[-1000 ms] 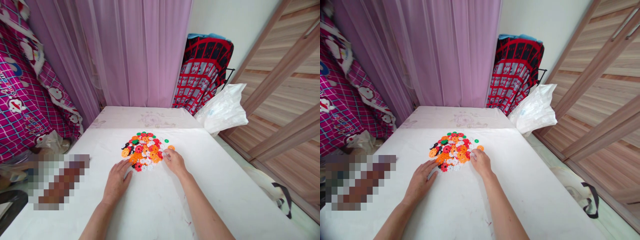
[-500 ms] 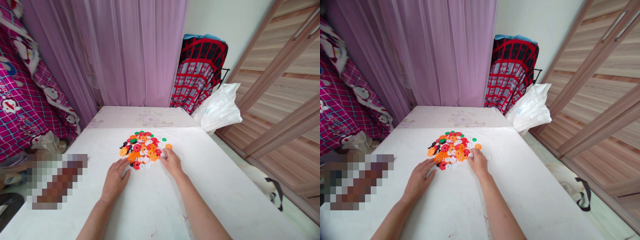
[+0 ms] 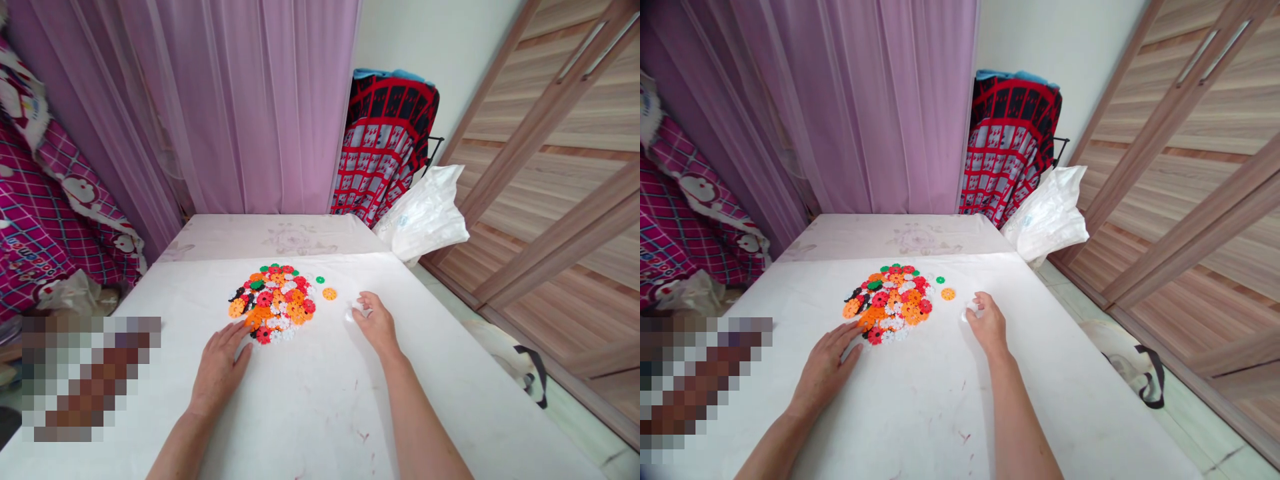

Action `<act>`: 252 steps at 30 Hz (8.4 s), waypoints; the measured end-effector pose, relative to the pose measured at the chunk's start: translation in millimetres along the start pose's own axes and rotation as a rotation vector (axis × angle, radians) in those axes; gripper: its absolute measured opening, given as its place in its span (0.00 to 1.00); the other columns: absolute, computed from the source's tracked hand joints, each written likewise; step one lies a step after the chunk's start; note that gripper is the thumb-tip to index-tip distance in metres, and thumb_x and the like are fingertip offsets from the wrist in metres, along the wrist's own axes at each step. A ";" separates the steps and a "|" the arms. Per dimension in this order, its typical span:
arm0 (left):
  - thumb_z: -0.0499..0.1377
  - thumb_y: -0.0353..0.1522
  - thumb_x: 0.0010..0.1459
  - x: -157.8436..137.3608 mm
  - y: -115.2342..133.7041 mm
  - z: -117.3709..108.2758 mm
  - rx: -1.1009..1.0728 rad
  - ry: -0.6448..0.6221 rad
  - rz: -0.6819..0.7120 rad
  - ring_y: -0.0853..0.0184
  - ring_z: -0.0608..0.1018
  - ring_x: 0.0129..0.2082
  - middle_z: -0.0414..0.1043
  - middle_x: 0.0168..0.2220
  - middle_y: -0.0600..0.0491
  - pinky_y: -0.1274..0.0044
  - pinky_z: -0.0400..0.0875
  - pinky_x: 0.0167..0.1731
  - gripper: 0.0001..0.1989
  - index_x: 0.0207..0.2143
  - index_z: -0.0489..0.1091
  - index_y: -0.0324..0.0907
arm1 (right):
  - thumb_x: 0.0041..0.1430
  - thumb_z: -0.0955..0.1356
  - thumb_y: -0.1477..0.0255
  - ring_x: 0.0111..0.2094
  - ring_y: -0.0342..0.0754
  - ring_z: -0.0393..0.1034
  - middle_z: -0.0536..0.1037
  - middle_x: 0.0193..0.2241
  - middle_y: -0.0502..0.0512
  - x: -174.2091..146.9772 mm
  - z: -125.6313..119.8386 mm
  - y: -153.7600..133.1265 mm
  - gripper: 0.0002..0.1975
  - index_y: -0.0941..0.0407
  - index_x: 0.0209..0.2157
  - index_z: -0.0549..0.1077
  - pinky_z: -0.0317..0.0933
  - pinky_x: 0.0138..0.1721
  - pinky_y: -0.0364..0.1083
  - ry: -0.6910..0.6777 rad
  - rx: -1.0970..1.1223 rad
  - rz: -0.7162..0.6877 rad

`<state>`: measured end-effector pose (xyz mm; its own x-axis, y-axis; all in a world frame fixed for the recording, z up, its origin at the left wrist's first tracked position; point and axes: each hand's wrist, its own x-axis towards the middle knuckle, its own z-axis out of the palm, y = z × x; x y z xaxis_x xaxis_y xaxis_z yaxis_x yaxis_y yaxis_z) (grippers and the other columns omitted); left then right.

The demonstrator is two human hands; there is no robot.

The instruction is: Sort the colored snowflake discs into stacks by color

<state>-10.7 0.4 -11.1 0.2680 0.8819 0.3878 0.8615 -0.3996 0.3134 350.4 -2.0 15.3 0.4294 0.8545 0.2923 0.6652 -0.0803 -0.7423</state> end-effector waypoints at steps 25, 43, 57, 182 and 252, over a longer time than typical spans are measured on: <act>0.48 0.40 0.62 1.6 -1.5 1.2 0.005 -0.018 -0.006 0.55 0.71 0.57 0.70 0.56 0.48 0.57 0.64 0.56 0.21 0.52 0.71 0.45 | 0.49 0.64 0.63 0.33 0.48 0.70 0.77 0.36 0.55 -4.8 8.5 7.5 0.18 0.55 0.41 0.73 0.65 0.40 0.49 0.184 0.066 -0.092; 0.49 0.38 0.61 -0.6 3.1 -1.2 -0.023 -0.026 -0.038 0.56 0.70 0.57 0.70 0.56 0.48 0.56 0.63 0.57 0.20 0.52 0.70 0.46 | 0.53 0.64 0.73 0.47 0.50 0.67 0.75 0.45 0.56 -41.3 77.0 -49.1 0.17 0.53 0.46 0.71 0.62 0.49 0.49 -0.041 -0.046 -0.435; 0.50 0.38 0.62 0.2 4.6 -3.6 -0.048 0.006 -0.020 0.57 0.71 0.56 0.71 0.55 0.49 0.58 0.64 0.57 0.19 0.52 0.70 0.46 | 0.55 0.67 0.70 0.43 0.52 0.69 0.79 0.41 0.55 -24.3 87.8 -54.6 0.15 0.54 0.45 0.73 0.60 0.44 0.48 -0.111 -0.162 -0.273; 0.50 0.39 0.62 -1.9 6.4 -0.4 -0.028 -0.005 -0.029 0.56 0.70 0.57 0.70 0.56 0.48 0.57 0.63 0.57 0.20 0.53 0.70 0.47 | 0.50 0.69 0.63 0.48 0.50 0.69 0.74 0.49 0.55 14.7 7.1 -24.4 0.37 0.55 0.61 0.57 0.58 0.46 0.47 -0.314 -0.493 0.070; 0.49 0.39 0.62 -1.0 3.9 -1.4 0.017 -0.017 -0.005 0.55 0.71 0.57 0.70 0.56 0.48 0.57 0.64 0.56 0.21 0.53 0.69 0.46 | 0.56 0.64 0.71 0.41 0.48 0.70 0.79 0.39 0.50 -10.9 -12.2 -8.4 0.10 0.50 0.38 0.75 0.62 0.39 0.45 -0.095 -0.478 -0.344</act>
<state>-8.3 -2.4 -9.0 0.2706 0.8881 0.3714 0.8702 -0.3907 0.3002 347.6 -16.9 25.7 0.0987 0.9128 0.3962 0.9672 0.0057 -0.2540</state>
